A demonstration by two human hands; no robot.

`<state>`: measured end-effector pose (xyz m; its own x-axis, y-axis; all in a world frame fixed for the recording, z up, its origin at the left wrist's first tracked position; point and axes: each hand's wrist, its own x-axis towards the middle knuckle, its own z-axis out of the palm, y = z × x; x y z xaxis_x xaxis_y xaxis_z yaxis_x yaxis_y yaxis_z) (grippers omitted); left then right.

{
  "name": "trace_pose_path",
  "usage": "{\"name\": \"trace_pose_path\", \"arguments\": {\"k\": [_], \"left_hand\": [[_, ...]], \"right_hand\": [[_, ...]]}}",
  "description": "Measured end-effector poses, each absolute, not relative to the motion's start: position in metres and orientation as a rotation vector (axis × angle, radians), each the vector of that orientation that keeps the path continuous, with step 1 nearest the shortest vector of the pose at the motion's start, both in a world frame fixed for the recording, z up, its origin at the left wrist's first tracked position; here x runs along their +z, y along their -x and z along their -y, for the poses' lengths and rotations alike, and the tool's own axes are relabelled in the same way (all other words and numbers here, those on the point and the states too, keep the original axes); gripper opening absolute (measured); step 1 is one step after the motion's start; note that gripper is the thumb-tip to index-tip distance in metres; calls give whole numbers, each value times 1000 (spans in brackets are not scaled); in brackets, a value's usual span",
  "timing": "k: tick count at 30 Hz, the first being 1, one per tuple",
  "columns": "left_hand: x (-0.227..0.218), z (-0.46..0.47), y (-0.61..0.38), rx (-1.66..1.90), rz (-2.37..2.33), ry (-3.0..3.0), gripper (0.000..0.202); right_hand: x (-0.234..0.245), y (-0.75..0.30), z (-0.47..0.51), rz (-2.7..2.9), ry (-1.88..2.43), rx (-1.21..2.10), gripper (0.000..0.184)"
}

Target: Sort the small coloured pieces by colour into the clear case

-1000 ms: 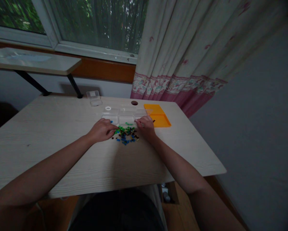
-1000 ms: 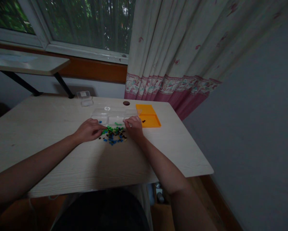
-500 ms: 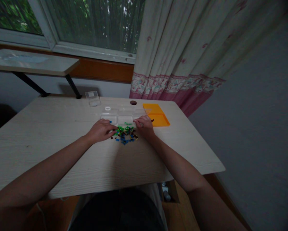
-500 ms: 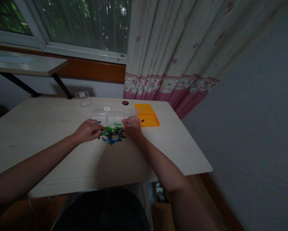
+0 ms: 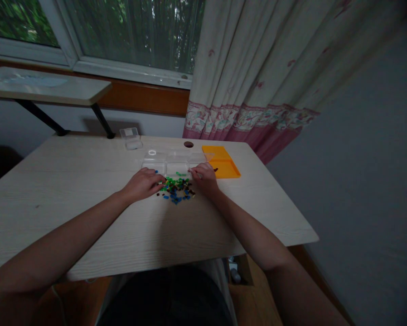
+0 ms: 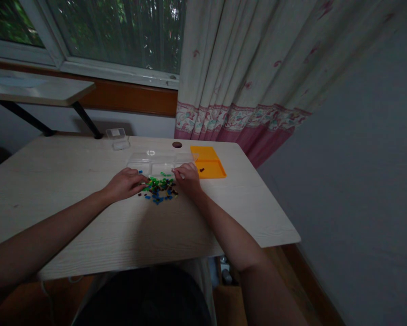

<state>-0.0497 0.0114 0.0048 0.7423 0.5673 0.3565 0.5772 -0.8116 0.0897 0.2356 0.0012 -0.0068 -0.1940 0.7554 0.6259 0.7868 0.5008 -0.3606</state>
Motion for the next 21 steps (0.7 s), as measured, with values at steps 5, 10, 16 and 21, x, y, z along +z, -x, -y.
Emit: {"name": "trace_pose_path", "arguments": {"k": [5,10,16,21], "left_hand": [[5,-11,48,-594,976,2916,29],[6,-10,47,-593,980,2916,29],[8,-9,45,-580,973,2890,34],[11,-7,42,-530,960,2868,37]], "right_hand": [[-6,-236,-1,1970,1282,-48,23],[-5,-236,0,1996,1288,-45,22],[-7,-237,-1,1995,1281,-49,24],[-5,-236,0,2005,1278,-49,26]]}}
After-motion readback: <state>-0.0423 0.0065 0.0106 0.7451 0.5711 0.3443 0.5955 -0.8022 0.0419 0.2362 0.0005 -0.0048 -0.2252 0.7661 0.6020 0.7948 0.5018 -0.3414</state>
